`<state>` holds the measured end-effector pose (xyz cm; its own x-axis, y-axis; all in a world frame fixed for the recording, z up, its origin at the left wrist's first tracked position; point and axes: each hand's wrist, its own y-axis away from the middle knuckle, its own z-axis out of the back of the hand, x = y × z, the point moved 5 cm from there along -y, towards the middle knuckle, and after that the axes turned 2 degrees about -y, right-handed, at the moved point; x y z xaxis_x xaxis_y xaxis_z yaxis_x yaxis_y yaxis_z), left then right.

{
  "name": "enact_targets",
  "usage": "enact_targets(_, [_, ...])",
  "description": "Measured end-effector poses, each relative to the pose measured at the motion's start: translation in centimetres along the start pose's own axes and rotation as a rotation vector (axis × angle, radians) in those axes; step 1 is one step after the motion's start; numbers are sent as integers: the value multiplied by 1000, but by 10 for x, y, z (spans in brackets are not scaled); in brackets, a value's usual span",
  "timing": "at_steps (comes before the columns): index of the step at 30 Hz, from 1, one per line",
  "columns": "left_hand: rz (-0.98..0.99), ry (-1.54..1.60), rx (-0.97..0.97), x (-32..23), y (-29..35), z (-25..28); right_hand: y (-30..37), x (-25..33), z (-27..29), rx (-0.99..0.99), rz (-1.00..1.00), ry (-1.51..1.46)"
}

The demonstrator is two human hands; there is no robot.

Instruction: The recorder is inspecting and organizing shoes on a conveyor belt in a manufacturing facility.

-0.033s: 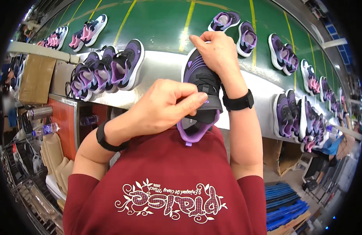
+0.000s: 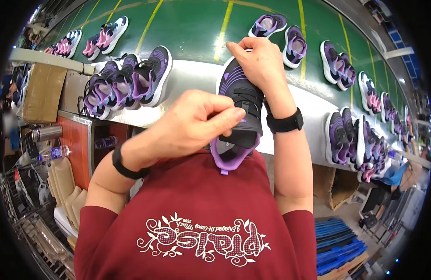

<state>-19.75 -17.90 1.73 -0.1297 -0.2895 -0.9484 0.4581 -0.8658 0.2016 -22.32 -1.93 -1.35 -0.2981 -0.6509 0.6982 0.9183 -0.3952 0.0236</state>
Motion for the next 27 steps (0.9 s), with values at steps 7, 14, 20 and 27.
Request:
enact_targets(7, [69, 196, 170, 15, 6, -5, 13, -8, 3, -18, 173, -387])
enact_targets(14, [101, 187, 160, 24, 7, -8, 18, -24, 5, -24, 103, -529])
enact_targets(20, [115, 260, 150, 50, 7, -17, 17, -29, -3, 38, 103, -591])
enact_targets(27, [222, 158, 48, 65, 8, -24, 15, -43, -12, -26, 19, -462])
